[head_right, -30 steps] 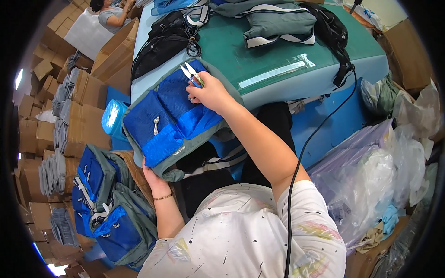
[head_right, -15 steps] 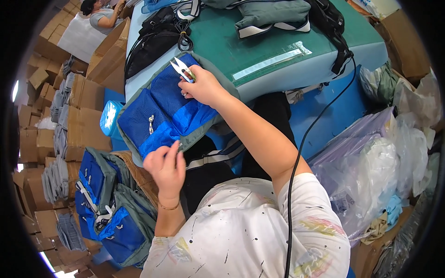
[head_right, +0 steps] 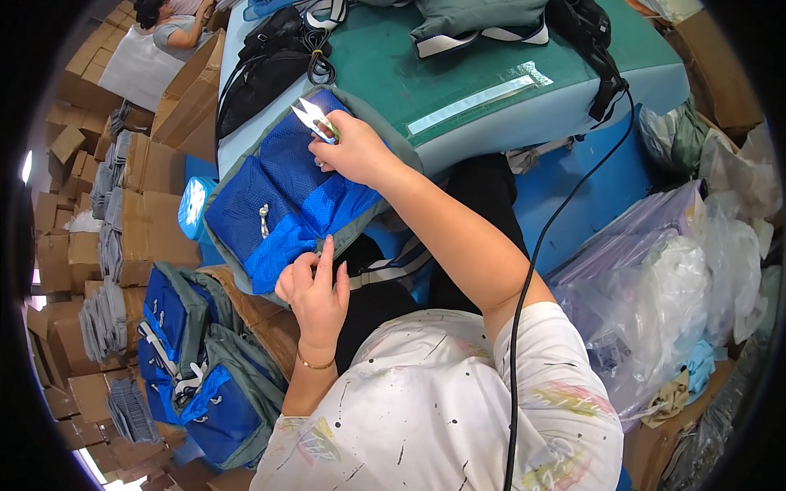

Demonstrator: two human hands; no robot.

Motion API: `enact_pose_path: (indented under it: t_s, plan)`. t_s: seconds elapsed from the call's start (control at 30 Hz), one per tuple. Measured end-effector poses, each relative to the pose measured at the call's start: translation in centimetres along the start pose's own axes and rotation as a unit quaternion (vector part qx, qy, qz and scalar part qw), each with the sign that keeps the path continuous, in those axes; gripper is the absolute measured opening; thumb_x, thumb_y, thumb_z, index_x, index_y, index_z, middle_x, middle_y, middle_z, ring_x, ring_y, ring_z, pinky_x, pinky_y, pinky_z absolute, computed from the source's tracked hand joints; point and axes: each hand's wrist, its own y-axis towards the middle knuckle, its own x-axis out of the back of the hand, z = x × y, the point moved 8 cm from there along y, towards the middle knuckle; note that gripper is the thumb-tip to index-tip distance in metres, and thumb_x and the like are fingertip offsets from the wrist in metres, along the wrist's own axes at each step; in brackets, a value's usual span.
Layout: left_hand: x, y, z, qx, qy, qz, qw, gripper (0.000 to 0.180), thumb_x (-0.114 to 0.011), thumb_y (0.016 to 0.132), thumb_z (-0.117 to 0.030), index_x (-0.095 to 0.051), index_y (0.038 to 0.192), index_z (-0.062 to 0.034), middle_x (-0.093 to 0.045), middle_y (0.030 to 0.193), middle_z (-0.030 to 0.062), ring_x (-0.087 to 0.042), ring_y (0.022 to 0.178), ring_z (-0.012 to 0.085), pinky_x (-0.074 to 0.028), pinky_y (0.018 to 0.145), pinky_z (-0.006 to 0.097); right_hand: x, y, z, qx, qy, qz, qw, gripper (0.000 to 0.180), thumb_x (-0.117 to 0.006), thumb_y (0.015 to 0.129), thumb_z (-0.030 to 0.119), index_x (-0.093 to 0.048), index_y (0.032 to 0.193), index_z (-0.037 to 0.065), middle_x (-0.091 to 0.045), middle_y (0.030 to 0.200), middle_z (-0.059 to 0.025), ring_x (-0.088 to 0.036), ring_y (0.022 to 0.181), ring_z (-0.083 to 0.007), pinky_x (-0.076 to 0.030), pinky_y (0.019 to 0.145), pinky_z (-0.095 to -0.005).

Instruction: Trimming excess threads and attaching labels to bags in a production workshop.

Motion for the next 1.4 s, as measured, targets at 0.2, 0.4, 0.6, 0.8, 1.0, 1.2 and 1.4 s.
enact_pose_path:
  t_s: [0.2,0.4,0.6,0.8,1.0,1.2,1.4]
  plan:
    - [0.1,-0.1,-0.4,-0.007,-0.008,-0.01,1.0,0.043,-0.07,0.073,-0.018,-0.063,0.115,-0.0108,-0.052,0.092,0.0034,-0.046,0.089,0.0219,-0.03,0.081,0.037,-0.2,-0.2,0.1,-0.026,-0.028,0.026,0.999,0.021,-0.061,0.086,0.011,-0.052,0.102,0.001,-0.06,0.095,-0.0077,-0.063,0.08,-0.0142,-0.054,0.067,-0.0256]
    - [0.2,0.1,-0.4,0.012,-0.018,-0.015,1.0,0.04,-0.07,0.074,-0.017,-0.063,0.113,-0.009,-0.053,0.092,0.005,-0.047,0.09,0.024,-0.031,0.082,0.036,-0.2,-0.2,-0.1,-0.032,-0.037,0.024,0.999,0.021,-0.061,0.087,0.012,-0.052,0.102,0.001,-0.06,0.094,-0.0075,-0.063,0.08,-0.0139,-0.054,0.066,-0.0254]
    - [0.5,0.0,-0.6,-0.019,-0.057,-0.015,0.998,0.037,-0.07,0.073,-0.016,-0.064,0.108,-0.0101,-0.053,0.094,0.0045,-0.048,0.09,0.0236,-0.032,0.082,0.037,-0.2,0.1,-0.1,0.009,-0.008,0.004,1.0,0.026,-0.065,0.081,0.013,-0.051,0.098,-0.001,-0.063,0.08,-0.0095,-0.063,0.063,-0.0136,-0.052,0.058,-0.027]
    - [2.8,4.2,1.7,-0.043,0.005,-0.035,0.998,0.036,-0.071,0.071,-0.011,-0.064,0.106,-0.0101,-0.054,0.111,0.0079,-0.047,0.108,0.0293,-0.034,0.093,0.04,0.2,-0.1,-0.1,0.017,-0.016,0.01,1.0,0.025,-0.065,0.082,0.014,-0.051,0.098,0.0,-0.062,0.079,-0.0081,-0.062,0.067,-0.0127,-0.052,0.058,-0.0277]
    - [0.5,7.3,4.3,-0.126,-0.053,-0.04,0.99,0.023,-0.068,0.07,-0.011,-0.06,0.091,-0.0099,-0.055,0.111,0.0076,-0.048,0.109,0.0286,-0.034,0.092,0.04,-0.3,-1.8,3.5,0.047,0.008,0.032,0.998,0.024,-0.064,0.085,0.011,-0.051,0.104,0.002,-0.061,0.095,-0.0052,-0.062,0.082,-0.0121,-0.052,0.064,-0.0252]
    - [-0.5,9.6,5.1,-0.157,-0.116,0.024,0.981,0.019,-0.064,0.07,-0.004,-0.06,0.087,-0.0108,-0.056,0.107,0.0045,-0.051,0.107,0.0252,-0.035,0.09,0.037,1.9,-6.6,7.0,0.25,-0.219,-0.099,0.938,0.026,-0.066,0.084,0.007,-0.052,0.105,0.002,-0.061,0.088,-0.0081,-0.061,0.077,-0.0108,-0.048,0.059,-0.0238]
    - [-1.8,11.4,8.4,-0.115,-0.235,0.044,0.964,0.016,-0.056,0.073,0.003,-0.061,0.083,-0.0086,-0.056,0.1,0.0064,-0.053,0.098,0.0255,-0.039,0.088,0.034,1.8,-9.2,3.2,0.257,-0.263,-0.09,0.926,0.026,-0.066,0.082,0.008,-0.053,0.103,0.004,-0.062,0.082,-0.0111,-0.061,0.068,-0.0192,-0.048,0.057,-0.0275]
